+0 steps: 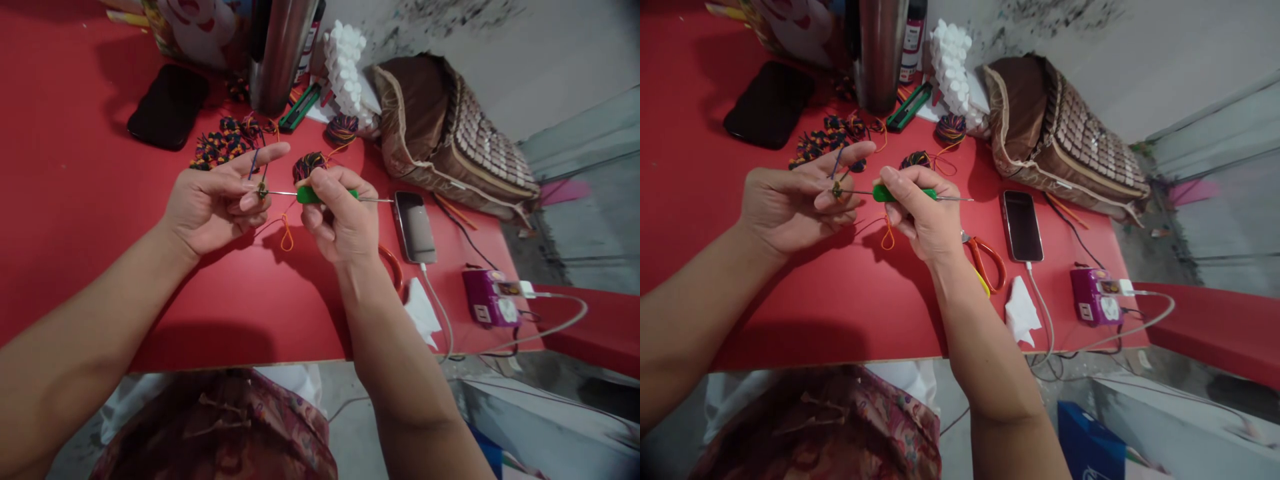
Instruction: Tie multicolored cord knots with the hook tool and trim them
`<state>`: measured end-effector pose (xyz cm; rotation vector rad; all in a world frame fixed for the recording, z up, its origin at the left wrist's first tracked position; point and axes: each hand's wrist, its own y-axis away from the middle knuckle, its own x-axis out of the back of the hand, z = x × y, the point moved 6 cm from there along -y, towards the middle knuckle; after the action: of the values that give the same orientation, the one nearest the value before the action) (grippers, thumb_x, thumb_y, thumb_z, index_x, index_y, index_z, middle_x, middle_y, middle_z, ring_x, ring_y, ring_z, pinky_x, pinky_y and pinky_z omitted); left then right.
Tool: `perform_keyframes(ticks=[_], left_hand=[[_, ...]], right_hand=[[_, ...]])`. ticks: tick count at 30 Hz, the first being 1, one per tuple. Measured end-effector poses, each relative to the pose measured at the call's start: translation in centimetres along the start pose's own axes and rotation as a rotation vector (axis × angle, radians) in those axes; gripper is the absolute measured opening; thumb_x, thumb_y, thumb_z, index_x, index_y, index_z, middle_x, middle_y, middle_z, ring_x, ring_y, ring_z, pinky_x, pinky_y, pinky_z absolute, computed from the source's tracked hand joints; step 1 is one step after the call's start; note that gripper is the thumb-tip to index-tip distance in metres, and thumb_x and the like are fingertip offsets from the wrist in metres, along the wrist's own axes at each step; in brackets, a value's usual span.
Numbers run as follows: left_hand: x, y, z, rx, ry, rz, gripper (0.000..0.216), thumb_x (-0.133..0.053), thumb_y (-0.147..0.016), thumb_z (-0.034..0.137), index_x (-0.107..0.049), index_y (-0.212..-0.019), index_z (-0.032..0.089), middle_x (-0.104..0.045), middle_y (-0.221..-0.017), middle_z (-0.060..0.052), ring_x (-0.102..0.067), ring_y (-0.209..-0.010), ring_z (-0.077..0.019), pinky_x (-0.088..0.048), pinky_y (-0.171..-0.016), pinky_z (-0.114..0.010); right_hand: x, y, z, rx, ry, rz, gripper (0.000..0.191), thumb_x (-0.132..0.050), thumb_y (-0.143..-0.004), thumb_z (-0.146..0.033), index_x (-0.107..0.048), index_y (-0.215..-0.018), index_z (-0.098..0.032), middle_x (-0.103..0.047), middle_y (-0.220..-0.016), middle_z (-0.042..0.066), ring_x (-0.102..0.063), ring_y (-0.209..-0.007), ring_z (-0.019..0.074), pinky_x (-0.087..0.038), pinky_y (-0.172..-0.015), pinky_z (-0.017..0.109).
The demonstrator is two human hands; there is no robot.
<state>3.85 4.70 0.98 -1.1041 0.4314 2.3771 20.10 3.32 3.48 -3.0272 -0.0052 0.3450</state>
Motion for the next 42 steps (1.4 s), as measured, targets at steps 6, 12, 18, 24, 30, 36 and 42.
perform_keyframes(ticks=[6,12,18,24,30,36,42], left_hand=[[0.9,-0.4,-0.6,-0.079,-0.17,0.062,0.068,-0.092,-0.078,0.013,-0.079,-0.144,0.024,-0.063,-0.068,0.004,-0.059,-0.057,-0.0147,-0.035,-0.052,-0.027],[0.1,-0.1,0.1,-0.208,-0.25,0.088,0.083,-0.097,-0.078,0.016,-0.073,-0.156,0.03,-0.068,-0.071,0.004,-0.064,-0.063,-0.0183,-0.032,-0.052,-0.03],[-1.0,0.1,0.3,-0.332,-0.267,0.067,0.099,-0.094,-0.079,0.012,-0.064,-0.171,0.028,-0.069,-0.069,0.004,-0.054,-0.064,-0.018,-0.035,-0.059,-0.033],[-1.3,0.1,0.2,-0.359,-0.254,0.092,0.1,-0.087,-0.085,0.003,-0.062,-0.173,0.043,-0.087,-0.113,0.002,-0.061,-0.07,-0.0152,-0.048,-0.071,-0.03],[-1.9,0.3,0.0,-0.316,-0.302,-0.007,0.11,-0.09,-0.083,0.009,-0.051,-0.181,0.039,-0.079,-0.08,0.007,-0.06,-0.063,-0.015,-0.045,-0.065,-0.03],[-0.8,0.0,-0.6,-0.232,-0.284,0.042,0.093,-0.093,-0.08,0.016,-0.061,-0.167,0.026,-0.07,-0.065,0.006,-0.057,-0.058,-0.016,-0.032,-0.056,-0.032],[-0.2,-0.4,-0.5,-0.21,-0.222,0.018,0.059,-0.095,-0.076,0.016,-0.079,-0.132,0.023,-0.07,-0.068,0.003,-0.056,-0.057,-0.0142,-0.03,-0.051,-0.032]], right_hand=[[0.1,-0.8,1.9,0.112,0.122,-0.072,0.055,-0.078,-0.098,-0.082,-0.074,-0.088,-0.028,-0.052,-0.054,-0.01,-0.034,-0.034,0.0072,-0.024,-0.03,0.023],[0.8,-0.8,2.2,0.147,0.095,0.048,0.06,-0.077,-0.094,-0.089,-0.077,-0.092,-0.028,-0.061,-0.058,-0.006,-0.035,-0.035,0.0098,-0.03,-0.032,0.03],[0.3,0.1,1.6,0.219,0.015,0.072,0.037,-0.086,-0.1,-0.064,-0.08,-0.092,-0.028,-0.063,-0.062,-0.008,-0.04,-0.037,0.0072,-0.031,-0.034,0.024],[-0.1,1.0,1.6,0.22,0.207,0.127,0.046,-0.08,-0.102,-0.073,-0.076,-0.093,-0.028,-0.064,-0.064,-0.007,-0.045,-0.041,0.0086,-0.039,-0.038,0.025],[-0.3,1.1,1.7,0.265,0.351,0.103,0.053,-0.067,-0.105,-0.085,-0.076,-0.109,-0.033,-0.063,-0.065,-0.006,-0.044,-0.042,0.0114,-0.038,-0.038,0.029],[-1.0,1.7,1.2,0.349,0.278,0.067,0.043,-0.078,-0.104,-0.076,-0.077,-0.113,-0.034,-0.066,-0.068,-0.006,-0.053,-0.046,0.0123,-0.047,-0.043,0.028],[-1.4,2.3,1.2,0.397,0.368,0.03,0.037,-0.073,-0.11,-0.069,-0.076,-0.119,-0.033,-0.074,-0.079,-0.002,-0.071,-0.063,0.0171,-0.065,-0.062,0.034]])
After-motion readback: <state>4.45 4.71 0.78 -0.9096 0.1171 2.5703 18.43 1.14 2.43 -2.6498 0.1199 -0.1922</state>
